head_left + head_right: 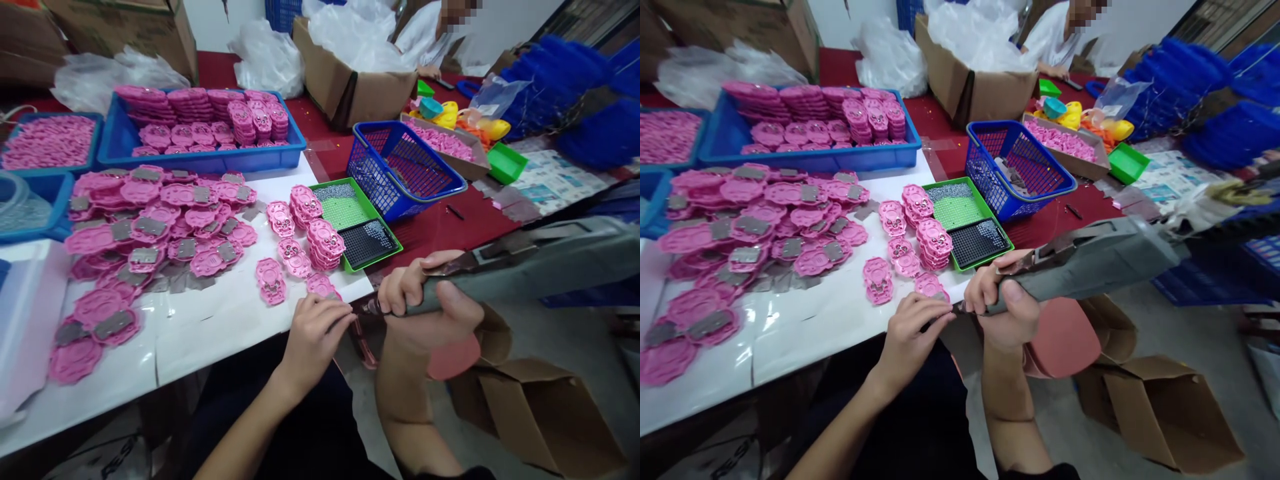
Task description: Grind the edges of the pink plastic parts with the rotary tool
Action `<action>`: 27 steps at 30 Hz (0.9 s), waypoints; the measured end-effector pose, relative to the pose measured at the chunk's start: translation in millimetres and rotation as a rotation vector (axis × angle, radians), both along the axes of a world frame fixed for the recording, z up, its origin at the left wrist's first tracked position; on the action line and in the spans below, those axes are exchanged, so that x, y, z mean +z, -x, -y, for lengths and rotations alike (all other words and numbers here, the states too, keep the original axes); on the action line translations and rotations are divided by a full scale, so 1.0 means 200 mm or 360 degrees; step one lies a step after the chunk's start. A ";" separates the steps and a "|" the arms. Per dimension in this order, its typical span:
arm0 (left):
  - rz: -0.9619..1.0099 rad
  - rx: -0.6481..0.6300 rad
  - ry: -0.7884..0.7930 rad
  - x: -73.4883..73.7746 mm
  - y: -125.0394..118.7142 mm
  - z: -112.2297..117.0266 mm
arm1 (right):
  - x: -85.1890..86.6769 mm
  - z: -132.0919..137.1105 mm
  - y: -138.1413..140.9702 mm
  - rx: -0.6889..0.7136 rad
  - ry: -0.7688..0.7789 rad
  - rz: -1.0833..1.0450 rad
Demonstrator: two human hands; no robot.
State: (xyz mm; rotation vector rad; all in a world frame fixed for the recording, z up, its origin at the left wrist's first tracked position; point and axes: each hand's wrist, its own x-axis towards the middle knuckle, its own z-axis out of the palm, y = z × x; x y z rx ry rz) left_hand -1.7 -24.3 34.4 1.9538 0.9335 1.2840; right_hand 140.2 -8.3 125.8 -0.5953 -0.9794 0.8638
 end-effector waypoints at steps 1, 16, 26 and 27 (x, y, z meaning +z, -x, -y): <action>0.0003 -0.0002 -0.0005 0.00 0.00 0.00 | 0.01 0.01 0.01 0.0003 0.0002 0.0003; -0.0458 0.0130 -0.0362 0.11 0.07 0.08 | 0.05 0.06 0.01 0.0049 0.0001 0.0047; -0.0496 0.0174 -0.0339 0.12 0.04 0.11 | 0.05 0.09 0.04 -0.0084 0.0002 0.0148; -0.0509 0.0178 -0.0347 0.12 0.04 0.11 | 0.04 0.09 0.04 -0.0089 0.0005 0.0171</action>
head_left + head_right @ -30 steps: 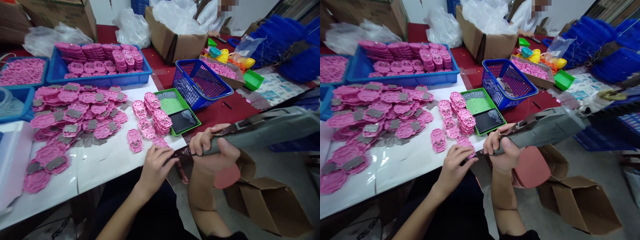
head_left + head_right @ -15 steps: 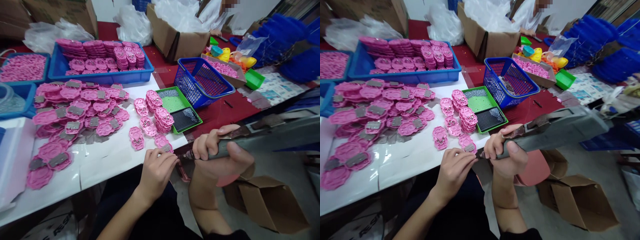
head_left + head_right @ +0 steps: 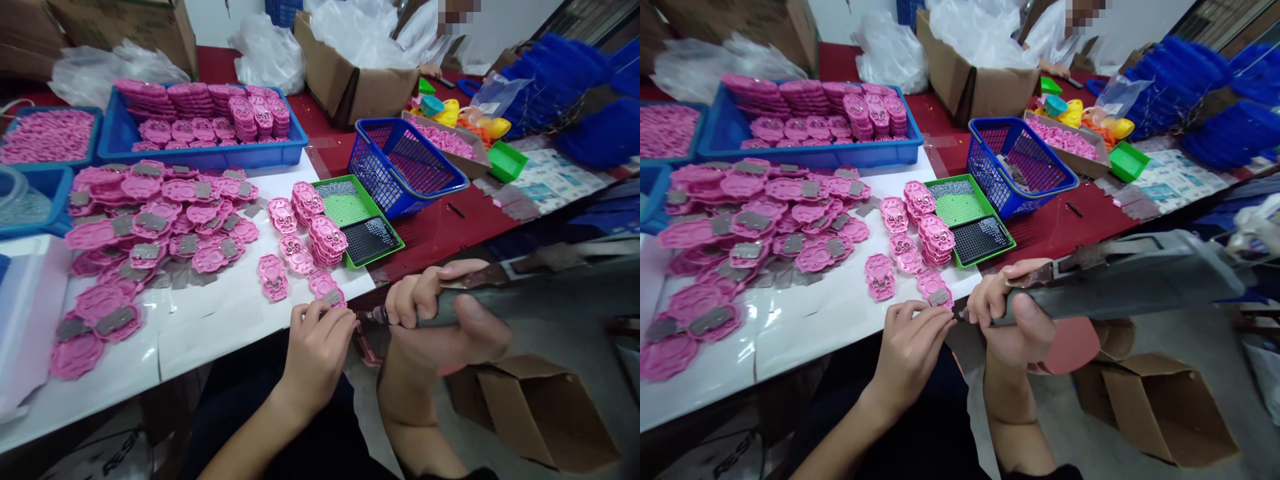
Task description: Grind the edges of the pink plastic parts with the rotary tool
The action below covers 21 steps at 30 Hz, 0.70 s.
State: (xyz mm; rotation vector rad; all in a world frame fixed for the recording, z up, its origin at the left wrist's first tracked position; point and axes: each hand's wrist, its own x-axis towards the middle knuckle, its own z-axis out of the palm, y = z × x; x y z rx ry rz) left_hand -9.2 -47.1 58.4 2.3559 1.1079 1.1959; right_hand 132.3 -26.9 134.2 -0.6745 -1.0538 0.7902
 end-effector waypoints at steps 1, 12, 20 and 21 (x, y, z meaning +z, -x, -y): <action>-0.0023 0.0003 -0.0007 0.00 0.00 0.00 | -0.01 0.00 0.00 -0.0012 0.0008 0.0019; -0.0156 -0.0012 0.0167 -0.21 0.04 -0.19 | -0.18 -0.15 0.04 -0.0128 0.0105 -0.0057; -0.0061 -0.0092 0.0165 -0.24 0.04 -0.19 | -0.20 -0.17 0.04 -0.0158 0.0191 -0.0046; -0.0068 -0.0096 0.0172 -0.23 0.04 -0.19 | -0.20 -0.17 0.03 -0.0155 0.0187 -0.0045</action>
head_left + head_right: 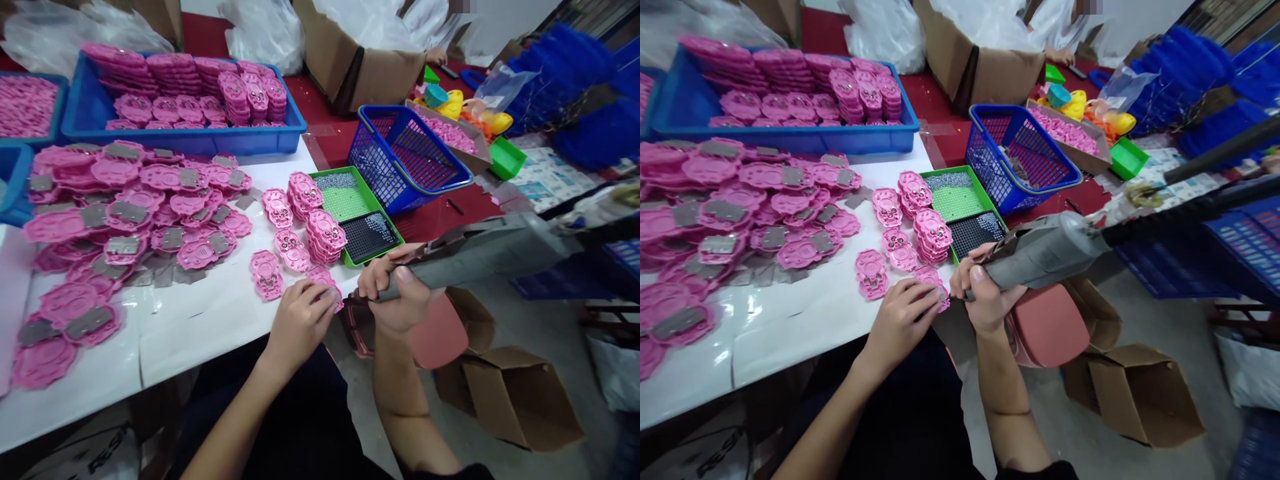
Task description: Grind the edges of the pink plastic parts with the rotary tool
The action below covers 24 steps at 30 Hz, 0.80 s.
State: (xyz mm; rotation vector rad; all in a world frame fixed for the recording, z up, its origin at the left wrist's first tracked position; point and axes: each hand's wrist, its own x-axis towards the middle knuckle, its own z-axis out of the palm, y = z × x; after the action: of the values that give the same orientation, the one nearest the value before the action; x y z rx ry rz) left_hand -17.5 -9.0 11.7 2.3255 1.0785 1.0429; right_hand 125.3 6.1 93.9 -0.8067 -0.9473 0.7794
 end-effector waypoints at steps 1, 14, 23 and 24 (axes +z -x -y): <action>-0.0013 -0.0001 0.0005 0.00 0.00 0.00 | 0.00 0.00 0.00 0.0007 -0.0008 0.0002; 0.0054 0.0000 0.0044 0.00 0.01 0.00 | -0.05 -0.01 -0.02 0.0045 0.0071 0.0043; 0.0006 0.0006 0.0047 0.01 0.01 0.00 | -0.04 -0.01 -0.03 0.0028 0.0064 0.0036; 0.0011 0.0012 0.0055 0.01 0.01 0.00 | -0.04 -0.01 -0.03 0.0025 0.0068 0.0042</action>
State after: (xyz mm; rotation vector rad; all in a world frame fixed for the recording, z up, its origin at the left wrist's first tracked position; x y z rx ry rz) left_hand -18.8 -9.5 13.5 2.2910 1.0948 1.0264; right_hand 130.9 8.2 86.0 -0.8495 -0.9644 0.8065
